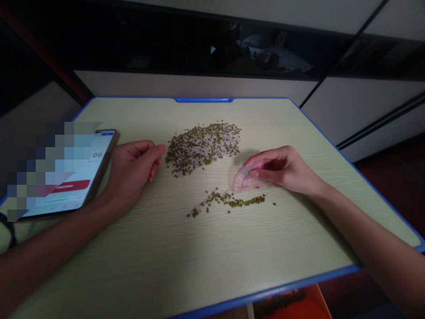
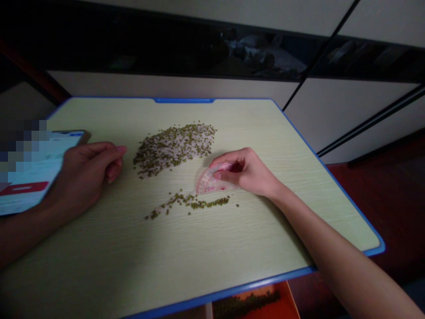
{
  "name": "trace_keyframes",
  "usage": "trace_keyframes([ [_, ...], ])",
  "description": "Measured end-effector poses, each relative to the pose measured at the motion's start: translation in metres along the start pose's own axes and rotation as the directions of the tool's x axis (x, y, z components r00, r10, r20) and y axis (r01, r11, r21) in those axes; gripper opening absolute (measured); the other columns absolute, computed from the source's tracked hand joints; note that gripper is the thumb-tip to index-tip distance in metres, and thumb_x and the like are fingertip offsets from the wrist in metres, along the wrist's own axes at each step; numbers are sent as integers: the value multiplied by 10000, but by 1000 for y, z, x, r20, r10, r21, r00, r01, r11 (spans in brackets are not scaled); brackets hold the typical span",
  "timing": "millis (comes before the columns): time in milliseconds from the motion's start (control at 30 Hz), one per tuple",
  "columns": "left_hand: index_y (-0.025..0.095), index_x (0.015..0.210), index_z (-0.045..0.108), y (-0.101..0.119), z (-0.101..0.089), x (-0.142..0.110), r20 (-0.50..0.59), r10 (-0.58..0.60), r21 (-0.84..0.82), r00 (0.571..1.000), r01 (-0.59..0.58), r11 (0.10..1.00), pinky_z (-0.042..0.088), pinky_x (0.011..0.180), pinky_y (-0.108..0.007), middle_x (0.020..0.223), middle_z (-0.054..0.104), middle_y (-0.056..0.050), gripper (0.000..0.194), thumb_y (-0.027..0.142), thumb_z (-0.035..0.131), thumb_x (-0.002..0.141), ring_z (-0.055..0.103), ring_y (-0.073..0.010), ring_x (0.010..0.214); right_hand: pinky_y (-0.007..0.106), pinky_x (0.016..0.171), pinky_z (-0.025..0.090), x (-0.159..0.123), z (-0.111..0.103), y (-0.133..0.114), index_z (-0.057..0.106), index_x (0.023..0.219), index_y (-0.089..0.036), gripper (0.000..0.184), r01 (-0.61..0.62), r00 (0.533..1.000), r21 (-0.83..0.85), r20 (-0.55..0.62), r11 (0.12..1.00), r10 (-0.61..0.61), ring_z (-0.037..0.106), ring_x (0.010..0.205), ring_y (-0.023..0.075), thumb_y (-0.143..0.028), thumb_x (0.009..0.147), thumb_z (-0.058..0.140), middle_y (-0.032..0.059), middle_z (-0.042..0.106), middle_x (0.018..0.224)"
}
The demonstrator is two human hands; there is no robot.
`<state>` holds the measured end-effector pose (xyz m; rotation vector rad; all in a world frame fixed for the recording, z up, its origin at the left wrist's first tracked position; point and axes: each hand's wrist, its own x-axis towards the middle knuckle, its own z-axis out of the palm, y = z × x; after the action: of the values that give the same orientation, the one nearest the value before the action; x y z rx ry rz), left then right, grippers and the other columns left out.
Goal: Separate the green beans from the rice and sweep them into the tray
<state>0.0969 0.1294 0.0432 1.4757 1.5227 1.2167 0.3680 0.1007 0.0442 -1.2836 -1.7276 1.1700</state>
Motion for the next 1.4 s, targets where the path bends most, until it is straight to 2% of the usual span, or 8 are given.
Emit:
trace_keyframes([
  [167, 191, 397, 458, -1, 0, 0, 0, -3, 7, 1000, 3, 1000, 219, 353, -214, 303, 377, 68, 314, 247, 577, 682, 316, -45, 307, 224, 457, 408, -1, 1, 0, 727, 786, -110, 162, -23, 999, 36, 41, 999, 21, 544, 515, 104, -187, 644, 709, 39, 654, 637],
  [367, 190, 400, 459, 0, -1, 1, 1, 3, -2, 1000, -3, 1000, 214, 356, -211, 300, 375, 70, 311, 250, 581, 680, 309, -44, 305, 207, 417, 373, -2, 4, 0, 724, 757, -119, 143, -12, 997, 51, 74, 999, 8, 506, 480, 87, -201, 641, 714, 19, 631, 594],
  [733, 189, 399, 451, 2, 0, -1, -2, -8, -16, 1000, 8, 1000, 206, 351, -214, 295, 367, 71, 316, 227, 572, 688, 301, -44, 298, 214, 413, 331, -3, 5, -2, 720, 751, -113, 145, -50, 997, 67, 54, 996, 46, 468, 465, 80, -183, 624, 705, 15, 604, 582],
  [1000, 184, 407, 465, -2, -1, 1, 2, 0, -17, 1000, 0, 1000, 209, 344, -208, 305, 381, 70, 305, 227, 582, 685, 310, -41, 301, 218, 426, 345, -3, 6, -4, 716, 742, -110, 149, -74, 996, 87, 48, 994, 70, 486, 476, 87, -175, 608, 707, 23, 614, 588],
  [1233, 192, 395, 456, -3, 0, 2, -5, 13, -17, 1000, -13, 1000, 199, 332, -208, 291, 372, 72, 309, 261, 584, 667, 298, -41, 288, 203, 398, 317, -3, 6, -3, 711, 764, -88, 177, -45, 998, 40, 37, 998, 44, 470, 444, 73, -200, 627, 697, 24, 618, 581],
  [1400, 193, 406, 470, -4, 1, 2, -4, 13, -21, 1000, -13, 1000, 210, 335, -209, 300, 381, 73, 292, 271, 593, 659, 309, -43, 294, 214, 439, 392, -3, 4, -2, 706, 777, -100, 161, -42, 999, 50, 36, 998, 41, 558, 501, 105, -180, 637, 693, 36, 658, 616],
])
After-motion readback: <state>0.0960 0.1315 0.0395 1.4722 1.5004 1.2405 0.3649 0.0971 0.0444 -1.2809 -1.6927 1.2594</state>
